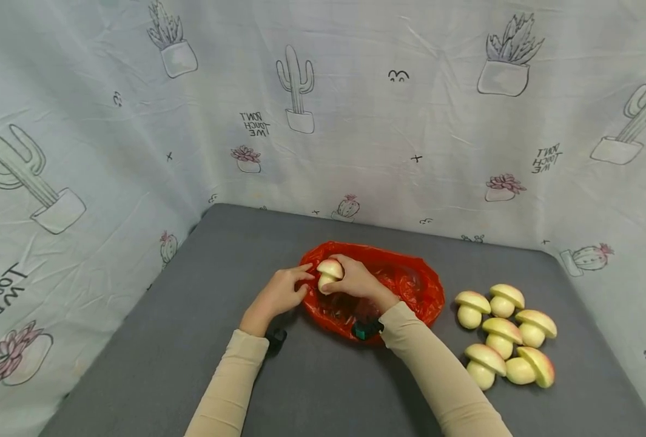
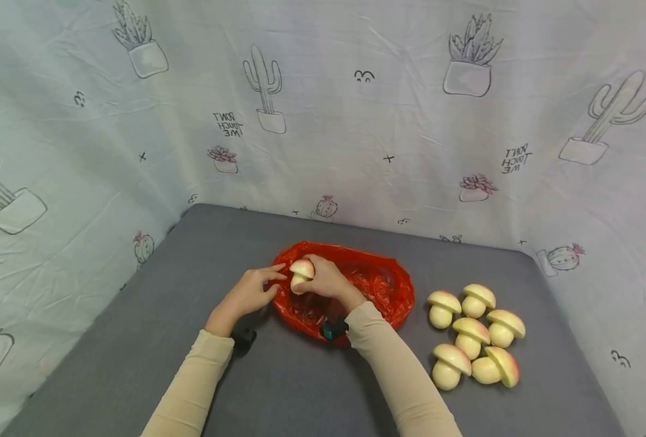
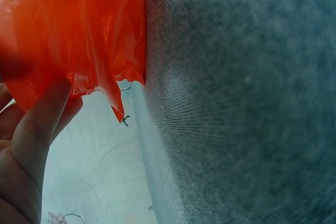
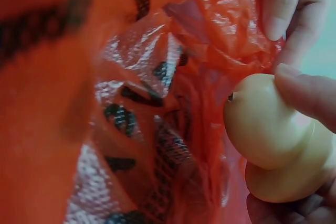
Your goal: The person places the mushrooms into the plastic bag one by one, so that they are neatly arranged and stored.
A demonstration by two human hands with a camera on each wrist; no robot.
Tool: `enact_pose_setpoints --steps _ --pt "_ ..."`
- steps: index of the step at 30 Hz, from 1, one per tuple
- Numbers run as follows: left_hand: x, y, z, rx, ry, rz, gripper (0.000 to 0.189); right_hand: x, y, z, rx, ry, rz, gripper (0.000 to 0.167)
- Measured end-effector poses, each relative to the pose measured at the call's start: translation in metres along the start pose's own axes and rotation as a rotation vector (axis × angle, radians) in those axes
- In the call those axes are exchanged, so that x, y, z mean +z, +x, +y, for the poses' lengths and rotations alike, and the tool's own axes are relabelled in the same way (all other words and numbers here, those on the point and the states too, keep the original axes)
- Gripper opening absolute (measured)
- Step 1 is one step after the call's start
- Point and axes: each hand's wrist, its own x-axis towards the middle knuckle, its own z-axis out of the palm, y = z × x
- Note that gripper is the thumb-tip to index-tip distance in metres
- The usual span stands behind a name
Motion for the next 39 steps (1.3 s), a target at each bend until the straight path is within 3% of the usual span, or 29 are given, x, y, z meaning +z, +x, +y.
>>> enact_pose_setpoints --steps 18,39 --pt "0.006 0.0 -0.002 0.036 0.019 0.019 0.033 0.016 0.005 0.014 -0.038 0.014 0.0 0.083" --pt "0.005 -0.002 -0.001 0.068 0.041 0.054 0.031 0.016 0.012 0.022 -0.016 0.125 -0.113 0.082"
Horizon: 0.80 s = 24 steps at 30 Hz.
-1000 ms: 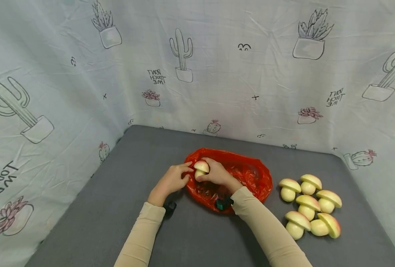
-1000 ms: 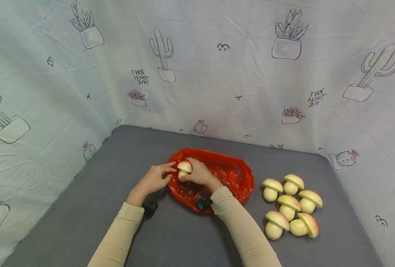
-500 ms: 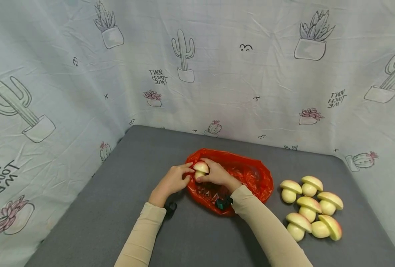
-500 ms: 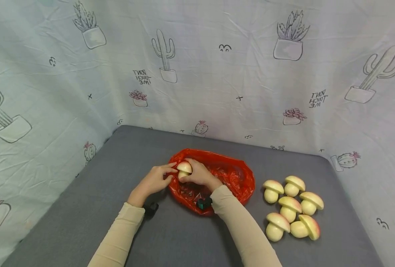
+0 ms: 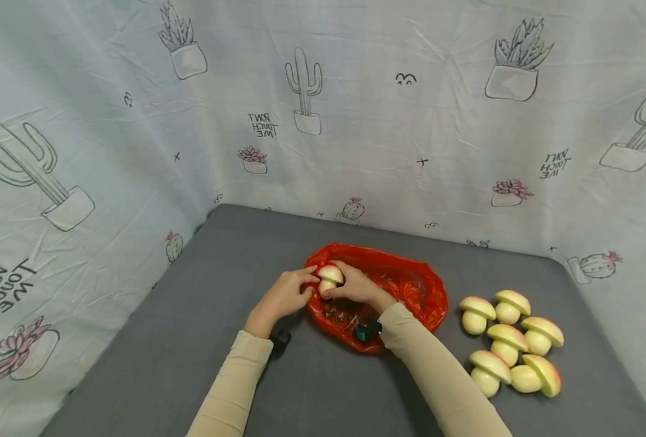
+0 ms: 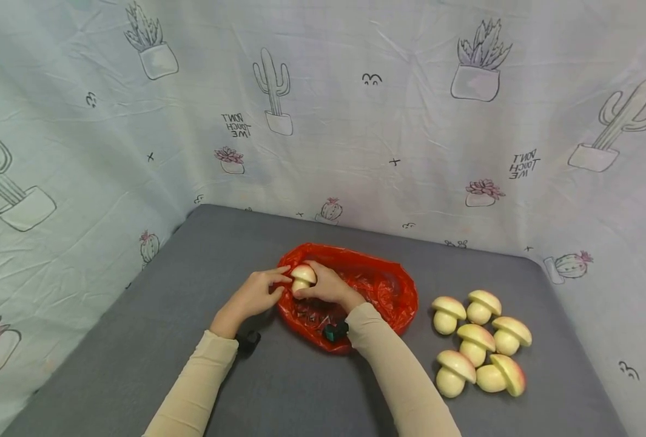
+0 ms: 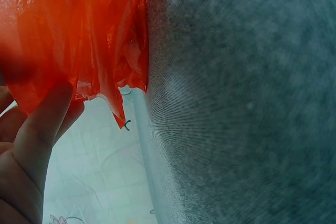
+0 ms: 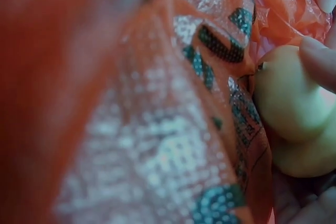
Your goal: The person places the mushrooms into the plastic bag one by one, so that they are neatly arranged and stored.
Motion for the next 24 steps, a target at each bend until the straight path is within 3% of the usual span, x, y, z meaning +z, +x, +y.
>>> enact_pose_setpoints --steps 8,14,24 --pt "0.0037 -0.0004 -0.0031 -0.005 0.011 -0.011 0.032 -0.0031 0.0011 0.0006 0.023 -0.028 -0.042 0.085" --pt "-0.0009 0.0005 -0.0057 -0.012 0.014 0.01 0.032 -0.0035 0.0065 -0.0032 0.02 -0.034 -0.042 0.093" --pt "-0.0019 0.0013 -0.0053 -0.02 0.012 -0.016 0.031 -0.0042 0.0065 -0.0041 0.037 -0.05 -0.019 0.094"
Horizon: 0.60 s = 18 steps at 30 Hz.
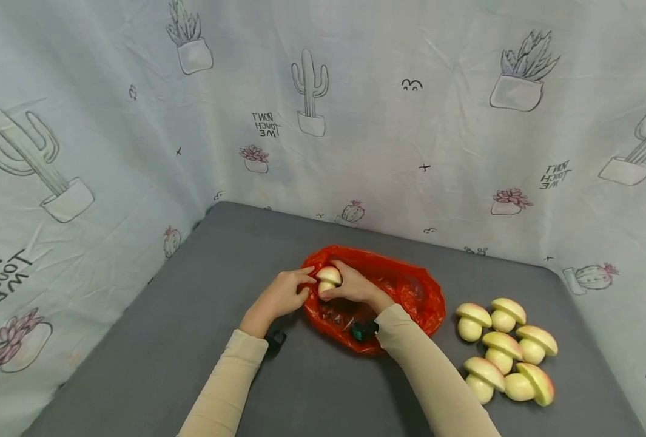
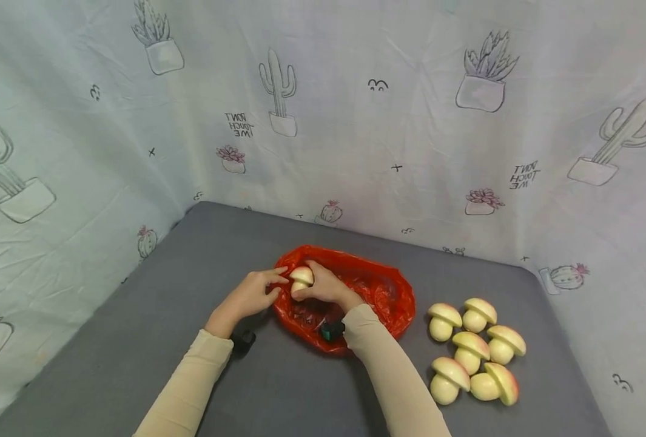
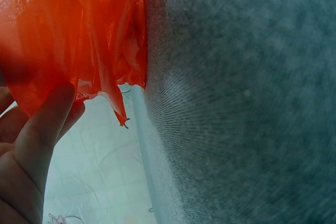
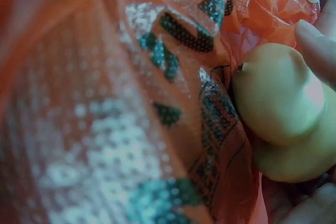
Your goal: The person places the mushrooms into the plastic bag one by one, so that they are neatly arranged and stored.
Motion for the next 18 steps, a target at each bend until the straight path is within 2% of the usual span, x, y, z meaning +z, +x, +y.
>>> enact_pose_setpoints --steps 9,18 --pt "0.001 -0.0014 0.0006 -0.001 -0.005 0.02 0.031 0.0007 -0.0027 0.0012 -0.006 -0.006 0.035 0.093" --pt "-0.0005 -0.0022 0.0005 -0.02 0.002 -0.002 0.033 -0.0033 -0.0083 -0.0007 -0.034 0.007 0.043 0.089"
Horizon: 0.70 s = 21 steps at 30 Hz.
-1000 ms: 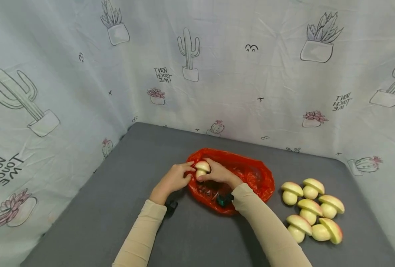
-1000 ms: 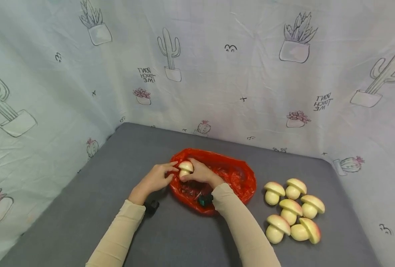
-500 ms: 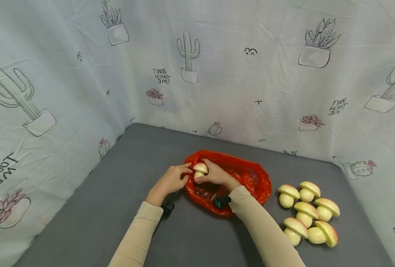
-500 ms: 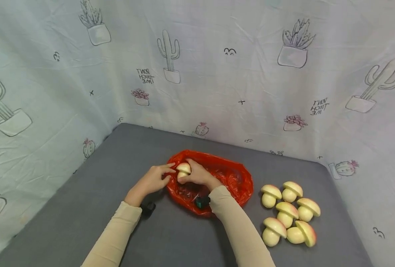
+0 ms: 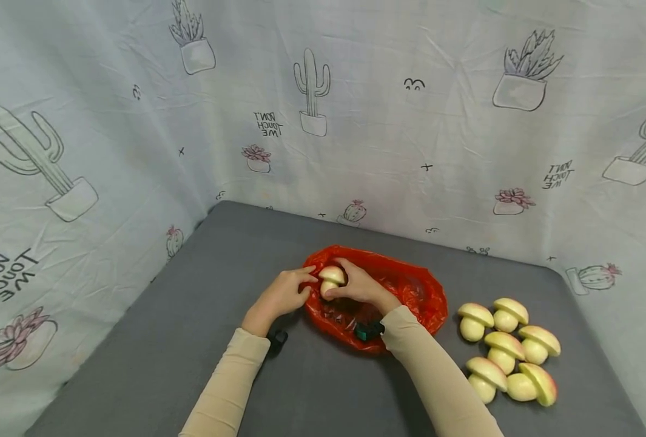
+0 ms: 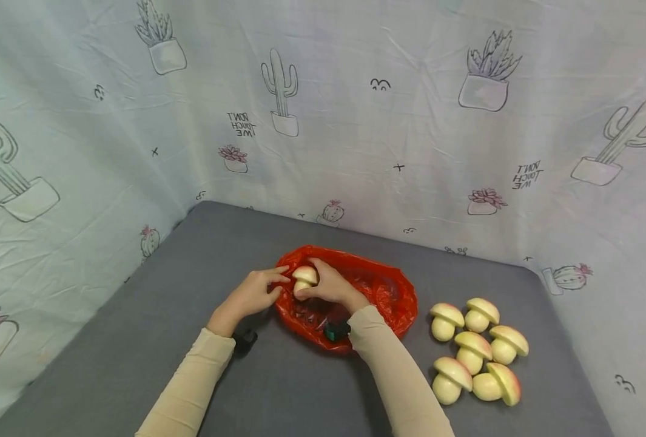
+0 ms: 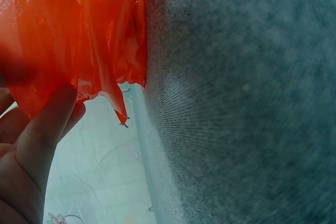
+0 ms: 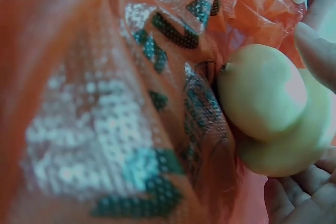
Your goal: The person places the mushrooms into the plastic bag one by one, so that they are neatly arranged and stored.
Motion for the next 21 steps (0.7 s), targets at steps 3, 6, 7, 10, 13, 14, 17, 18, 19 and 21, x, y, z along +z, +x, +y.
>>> enact_pose_setpoints --steps 3,6,7,10,13,14,17,18,19,21 --pt "0.001 0.001 0.001 0.0 -0.004 0.0 0.033 -0.003 -0.004 -0.001 -0.016 0.006 0.009 0.087" --pt "0.002 0.0 0.001 0.003 0.001 0.005 0.032 -0.006 -0.008 -0.003 -0.027 0.013 0.012 0.088" --pt "0.002 0.0 0.0 0.003 0.001 0.005 0.032 -0.007 -0.009 -0.003 -0.03 0.01 0.012 0.088" --pt "0.001 0.0 0.0 -0.006 -0.005 0.002 0.032 -0.009 -0.013 -0.005 -0.051 0.007 0.005 0.089" --pt "0.0 -0.001 0.001 -0.014 -0.013 0.0 0.032 -0.012 -0.017 -0.006 -0.082 0.006 0.003 0.089" --pt "0.0 -0.001 0.0 -0.014 -0.013 0.001 0.032 -0.013 -0.018 -0.006 -0.094 0.006 0.004 0.088" --pt "-0.001 0.0 0.001 -0.01 -0.009 0.003 0.032 -0.017 -0.024 -0.006 -0.108 0.001 0.012 0.087" --pt "-0.001 0.0 0.001 -0.01 -0.009 0.0 0.033 -0.018 -0.027 -0.006 -0.113 -0.001 0.015 0.087" --pt "-0.001 0.0 0.001 -0.009 -0.01 0.0 0.032 -0.019 -0.029 -0.006 -0.112 -0.007 0.018 0.088" --pt "-0.001 -0.001 0.001 -0.008 -0.019 -0.004 0.033 -0.022 -0.034 -0.006 -0.112 -0.006 0.023 0.088"
